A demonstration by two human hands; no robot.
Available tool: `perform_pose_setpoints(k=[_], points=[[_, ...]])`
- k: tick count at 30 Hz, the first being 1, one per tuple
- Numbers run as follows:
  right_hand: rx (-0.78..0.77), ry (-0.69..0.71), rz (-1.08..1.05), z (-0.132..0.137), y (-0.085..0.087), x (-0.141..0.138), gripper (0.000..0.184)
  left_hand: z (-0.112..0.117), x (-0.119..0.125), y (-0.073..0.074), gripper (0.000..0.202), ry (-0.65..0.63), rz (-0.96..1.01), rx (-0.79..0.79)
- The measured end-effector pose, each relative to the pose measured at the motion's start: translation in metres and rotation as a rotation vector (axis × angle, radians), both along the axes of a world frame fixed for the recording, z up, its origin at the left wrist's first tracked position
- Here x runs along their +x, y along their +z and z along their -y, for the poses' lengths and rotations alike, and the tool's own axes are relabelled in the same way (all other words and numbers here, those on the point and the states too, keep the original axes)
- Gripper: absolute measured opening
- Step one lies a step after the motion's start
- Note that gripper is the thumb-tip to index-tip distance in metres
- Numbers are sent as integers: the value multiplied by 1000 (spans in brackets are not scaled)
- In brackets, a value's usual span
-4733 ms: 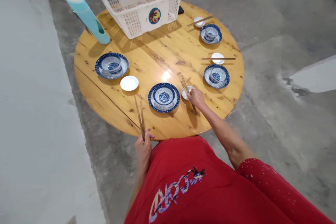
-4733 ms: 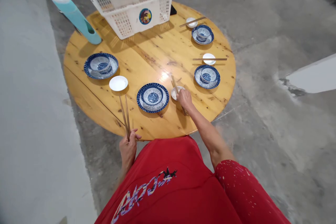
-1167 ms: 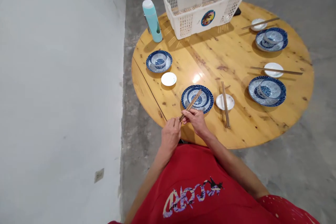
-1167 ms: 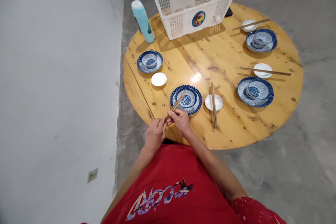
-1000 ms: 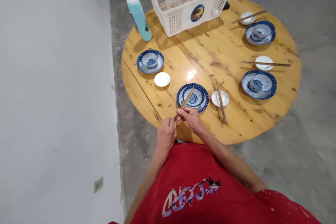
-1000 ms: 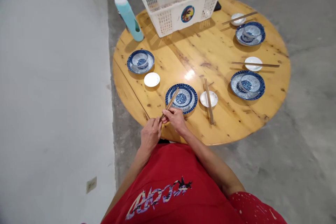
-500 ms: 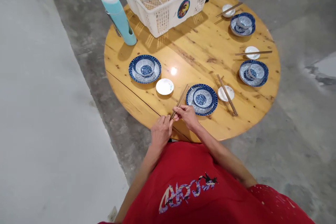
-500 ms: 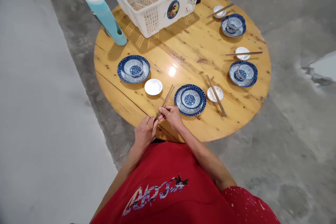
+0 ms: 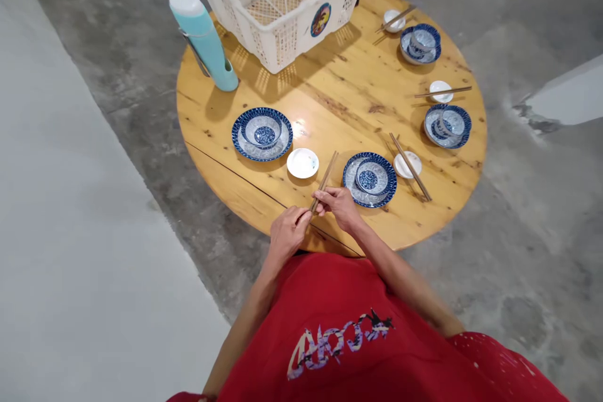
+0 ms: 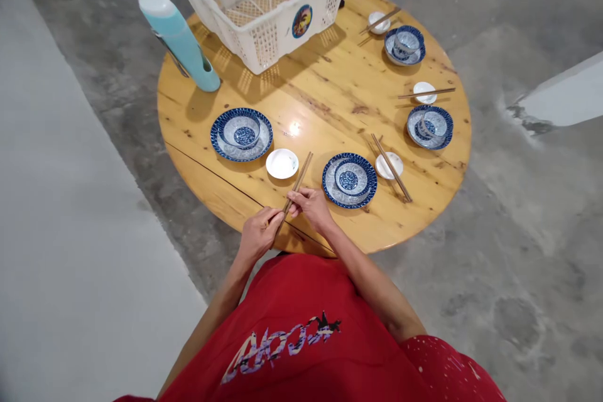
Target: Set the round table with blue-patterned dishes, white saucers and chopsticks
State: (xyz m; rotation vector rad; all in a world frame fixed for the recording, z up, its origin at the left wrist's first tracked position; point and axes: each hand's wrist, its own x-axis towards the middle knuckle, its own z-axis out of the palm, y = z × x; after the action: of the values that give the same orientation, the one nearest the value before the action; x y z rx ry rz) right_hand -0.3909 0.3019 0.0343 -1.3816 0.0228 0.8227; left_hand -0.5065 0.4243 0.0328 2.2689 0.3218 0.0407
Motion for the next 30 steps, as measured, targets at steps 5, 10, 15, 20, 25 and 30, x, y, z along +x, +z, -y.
perform_pose_setpoints(k=[5, 10, 15, 20, 25, 30], points=[[-15, -28, -1, -4, -6, 5, 45, -2, 6, -4, 28, -34, -6, 123], [-44, -81, 3, -9, -18, 10, 46, 7, 12, -8, 33, -45, -71, 410], [-49, -77, -2, -22, -26, 19, 43, 7, 17, -13, 32, -1, -196, 421], [-29, -93, -30, -42, -27, 36, 35, -8, 16, -21, 28, 139, -266, 247], [-18, -65, -42, -59, -29, 50, 25, -20, 15, -28, 24, 209, -196, 59], [-30, -117, -35, -68, -33, 76, 14, -26, 20, -31, 23, 237, -207, 74]])
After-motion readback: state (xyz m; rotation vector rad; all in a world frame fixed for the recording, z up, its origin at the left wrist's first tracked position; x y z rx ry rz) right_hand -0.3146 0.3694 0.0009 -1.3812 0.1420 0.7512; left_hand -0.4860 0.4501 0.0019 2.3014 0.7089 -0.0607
